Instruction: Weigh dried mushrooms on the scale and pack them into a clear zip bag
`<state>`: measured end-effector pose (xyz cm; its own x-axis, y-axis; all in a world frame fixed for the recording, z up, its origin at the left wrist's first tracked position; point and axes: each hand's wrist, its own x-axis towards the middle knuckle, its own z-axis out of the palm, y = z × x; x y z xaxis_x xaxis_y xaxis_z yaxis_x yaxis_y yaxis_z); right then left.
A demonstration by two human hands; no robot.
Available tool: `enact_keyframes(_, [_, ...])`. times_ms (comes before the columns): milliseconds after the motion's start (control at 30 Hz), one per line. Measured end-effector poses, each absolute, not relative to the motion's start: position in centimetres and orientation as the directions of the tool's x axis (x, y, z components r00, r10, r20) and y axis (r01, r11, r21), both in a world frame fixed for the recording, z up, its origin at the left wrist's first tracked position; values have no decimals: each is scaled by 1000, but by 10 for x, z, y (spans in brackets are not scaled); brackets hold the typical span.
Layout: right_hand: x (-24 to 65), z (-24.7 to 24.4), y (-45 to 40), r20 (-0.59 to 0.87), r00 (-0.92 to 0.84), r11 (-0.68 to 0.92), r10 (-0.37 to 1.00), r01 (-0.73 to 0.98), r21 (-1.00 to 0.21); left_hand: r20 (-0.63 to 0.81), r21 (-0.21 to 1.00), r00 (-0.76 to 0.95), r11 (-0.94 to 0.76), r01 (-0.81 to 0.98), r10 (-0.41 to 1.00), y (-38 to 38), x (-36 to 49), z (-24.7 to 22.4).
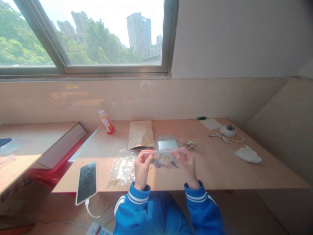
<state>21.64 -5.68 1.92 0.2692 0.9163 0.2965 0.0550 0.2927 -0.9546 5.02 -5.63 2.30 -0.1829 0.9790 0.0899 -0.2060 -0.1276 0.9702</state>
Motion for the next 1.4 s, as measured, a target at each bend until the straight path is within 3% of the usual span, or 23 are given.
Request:
enact_keyframes(233, [213, 24, -61, 187, 84, 202, 979, -242, -949, 141, 949, -33, -145, -281, 989, -58, 48, 21])
enact_keyframes(500, [214, 18, -57, 199, 97, 210, 975, -117, -971, 212, 965, -107, -226, -135, 971, -55, 48, 16])
enact_keyframes(767, [215, 15, -58, 168, 127, 181, 978, -99, -979, 181, 964, -48, -187, -189, 982, -57, 47, 17])
enact_keyframes(1133, [214, 20, -59, 217, 197, 220, 956, 6, -975, 205, 975, -113, -213, -64, 972, -61, 46, 25])
enact_keyframes(1300, [217, 24, -61, 215, 83, 220, 973, -51, -974, 123, 972, 45, -111, -208, 991, -62, 45, 26])
enact_keyframes(1400, [217, 25, -62, 169, -6, 166, 986, -147, -975, 82, 977, 72, -66, -200, 994, -62, 46, 26])
